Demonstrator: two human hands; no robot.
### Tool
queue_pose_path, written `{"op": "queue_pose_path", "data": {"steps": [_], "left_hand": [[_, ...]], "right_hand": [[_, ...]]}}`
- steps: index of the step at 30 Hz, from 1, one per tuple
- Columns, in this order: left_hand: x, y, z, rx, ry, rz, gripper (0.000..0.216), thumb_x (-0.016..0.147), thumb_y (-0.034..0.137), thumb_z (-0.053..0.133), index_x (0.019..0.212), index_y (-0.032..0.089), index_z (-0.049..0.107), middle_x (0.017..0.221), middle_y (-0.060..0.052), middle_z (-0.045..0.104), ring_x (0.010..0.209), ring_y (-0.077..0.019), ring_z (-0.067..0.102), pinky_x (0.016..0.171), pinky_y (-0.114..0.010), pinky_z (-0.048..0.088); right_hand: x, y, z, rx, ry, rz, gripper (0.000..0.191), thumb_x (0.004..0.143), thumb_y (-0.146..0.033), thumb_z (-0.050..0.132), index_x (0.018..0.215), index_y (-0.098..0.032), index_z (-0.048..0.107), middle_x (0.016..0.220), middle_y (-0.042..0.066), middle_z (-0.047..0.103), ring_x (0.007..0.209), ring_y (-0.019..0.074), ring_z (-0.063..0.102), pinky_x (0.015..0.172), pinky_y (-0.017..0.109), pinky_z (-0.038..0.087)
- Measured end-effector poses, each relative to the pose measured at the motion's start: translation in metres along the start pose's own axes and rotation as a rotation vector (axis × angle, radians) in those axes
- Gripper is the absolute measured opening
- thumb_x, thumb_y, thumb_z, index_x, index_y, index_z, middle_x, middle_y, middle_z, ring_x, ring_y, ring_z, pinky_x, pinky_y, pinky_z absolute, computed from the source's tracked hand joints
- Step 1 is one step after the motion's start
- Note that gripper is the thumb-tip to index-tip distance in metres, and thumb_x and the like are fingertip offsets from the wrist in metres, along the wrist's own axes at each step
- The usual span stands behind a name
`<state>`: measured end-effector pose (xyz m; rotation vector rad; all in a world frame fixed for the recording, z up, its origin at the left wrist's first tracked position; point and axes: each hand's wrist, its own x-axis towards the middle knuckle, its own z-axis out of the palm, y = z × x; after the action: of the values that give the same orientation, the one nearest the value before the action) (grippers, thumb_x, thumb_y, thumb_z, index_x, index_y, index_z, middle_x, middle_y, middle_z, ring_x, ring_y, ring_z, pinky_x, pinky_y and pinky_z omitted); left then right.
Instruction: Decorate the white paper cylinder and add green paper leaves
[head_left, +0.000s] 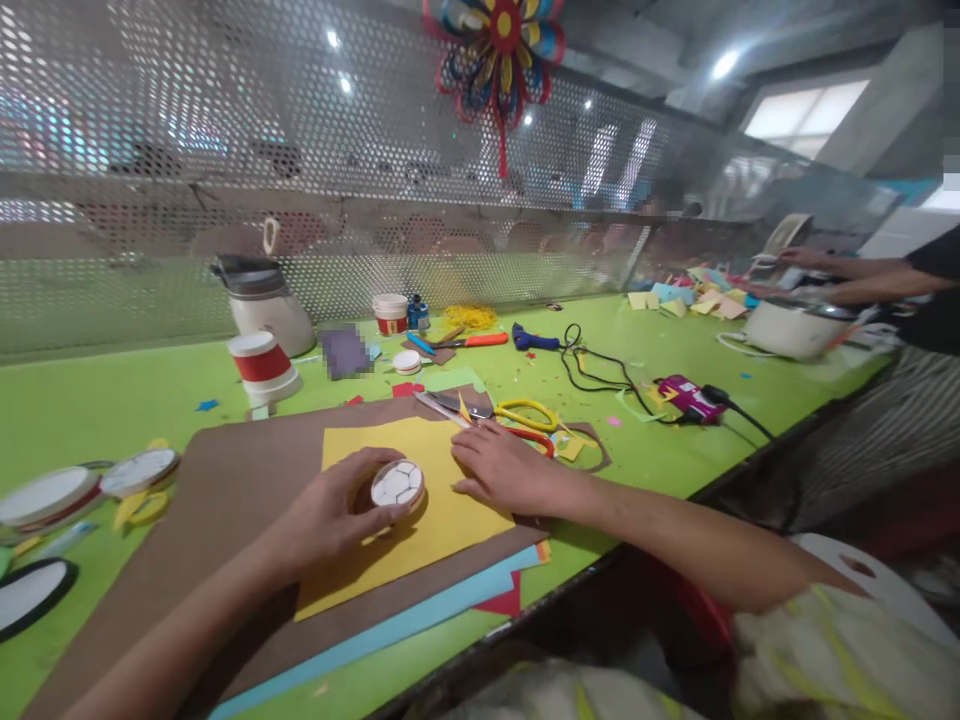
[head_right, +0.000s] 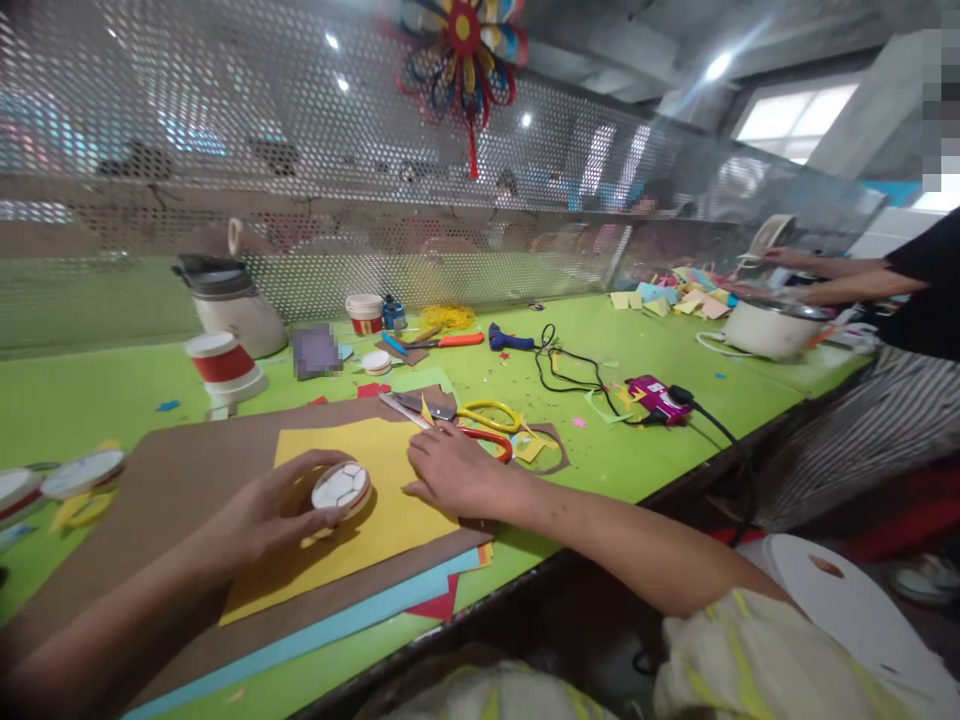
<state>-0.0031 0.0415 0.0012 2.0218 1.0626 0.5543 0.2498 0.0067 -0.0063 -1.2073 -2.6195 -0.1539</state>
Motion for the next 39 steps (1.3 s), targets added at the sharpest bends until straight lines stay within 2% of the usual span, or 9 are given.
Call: {"op": "queue_pose_path", "data": {"steps": [5,9,12,16,20,25,28,34,39], "left_hand": [[0.001,0.002,-0.001,0.001,0.017,-0.007,0.051,0.068,0.048,0.070,0.109,0.020,0.060,0.108,-0.011,0.070,0.096,-0.0315,0.065,0.084,-0.043,0.053],[0.001,0.008,-0.002,0.045,0.021,-0.026,0.053,0.068,0.052,0.068,0.109,0.019,0.060,0.109,-0.011,0.069,0.098,-0.0318,0.064,0.085,-0.041,0.052],[0.000,0.011,-0.002,0.050,0.002,-0.034,0.053,0.070,0.053,0.067,0.109,0.019,0.059,0.109,-0.011,0.068,0.097,-0.0307,0.064,0.085,-0.039,0.052],[0.001,0.010,-0.001,0.007,-0.012,-0.044,0.052,0.071,0.053,0.067,0.108,0.018,0.059,0.109,-0.010,0.068,0.096,-0.0297,0.064,0.082,-0.037,0.053],[0.002,0.008,-0.001,-0.006,-0.009,-0.037,0.052,0.070,0.053,0.068,0.108,0.018,0.060,0.108,-0.011,0.069,0.096,-0.0298,0.065,0.083,-0.037,0.053],[0.002,0.009,-0.002,0.104,0.002,-0.003,0.055,0.073,0.055,0.063,0.111,0.016,0.059,0.110,-0.011,0.069,0.097,-0.0288,0.065,0.082,-0.036,0.053],[0.000,0.010,-0.002,0.230,-0.015,0.043,0.055,0.075,0.054,0.061,0.115,0.016,0.057,0.113,-0.013,0.067,0.098,-0.0288,0.064,0.084,-0.037,0.052],[-0.003,0.008,0.003,0.414,-0.030,0.177,0.055,0.077,0.051,0.059,0.121,0.019,0.053,0.124,-0.014,0.061,0.111,-0.0310,0.058,0.093,-0.041,0.046],[-0.008,0.018,0.013,0.444,-0.038,0.234,0.051,0.080,0.045,0.059,0.124,0.021,0.051,0.131,-0.014,0.054,0.119,-0.0300,0.051,0.096,-0.041,0.043]], "right_hand": [[-0.025,-0.007,-0.011,0.032,0.113,0.026,0.024,0.093,-0.031,0.051,0.103,-0.012,0.061,0.113,0.013,0.063,0.112,0.0251,0.054,0.102,0.042,0.037],[0.011,-0.006,-0.001,0.012,0.105,-0.047,0.027,0.095,-0.027,0.046,0.112,-0.009,0.057,0.126,0.015,0.057,0.123,0.0263,0.046,0.104,0.044,0.035],[0.025,-0.002,0.005,-0.020,0.005,-0.046,0.027,0.094,-0.033,0.050,0.106,-0.011,0.057,0.119,0.016,0.060,0.124,0.0286,0.045,0.102,0.050,0.034],[-0.004,0.001,-0.004,-0.042,0.002,0.039,0.032,0.091,-0.042,0.052,0.097,-0.011,0.060,0.105,0.016,0.065,0.127,0.0326,0.041,0.104,0.054,0.029],[-0.027,-0.001,-0.015,0.032,0.115,0.108,0.028,0.093,-0.033,0.050,0.105,-0.010,0.061,0.103,0.014,0.068,0.122,0.0285,0.047,0.105,0.046,0.031],[0.009,0.000,-0.002,0.073,0.083,-0.012,0.036,0.093,-0.035,0.050,0.119,-0.010,0.053,0.128,0.017,0.057,0.129,0.0282,0.041,0.106,0.048,0.031],[0.021,0.008,-0.001,0.040,-0.020,-0.037,0.030,0.093,-0.035,0.050,0.108,-0.011,0.059,0.115,0.018,0.064,0.129,0.0316,0.042,0.104,0.056,0.029],[-0.010,0.035,-0.043,0.273,0.257,0.206,0.026,0.096,-0.025,0.044,0.099,-0.014,0.067,0.100,0.010,0.072,0.092,0.0193,0.065,0.086,0.034,0.047],[-0.002,0.037,-0.037,0.339,0.174,0.117,0.027,0.093,-0.022,0.047,0.112,-0.013,0.063,0.110,0.011,0.068,0.104,0.0209,0.060,0.092,0.035,0.045]]}}
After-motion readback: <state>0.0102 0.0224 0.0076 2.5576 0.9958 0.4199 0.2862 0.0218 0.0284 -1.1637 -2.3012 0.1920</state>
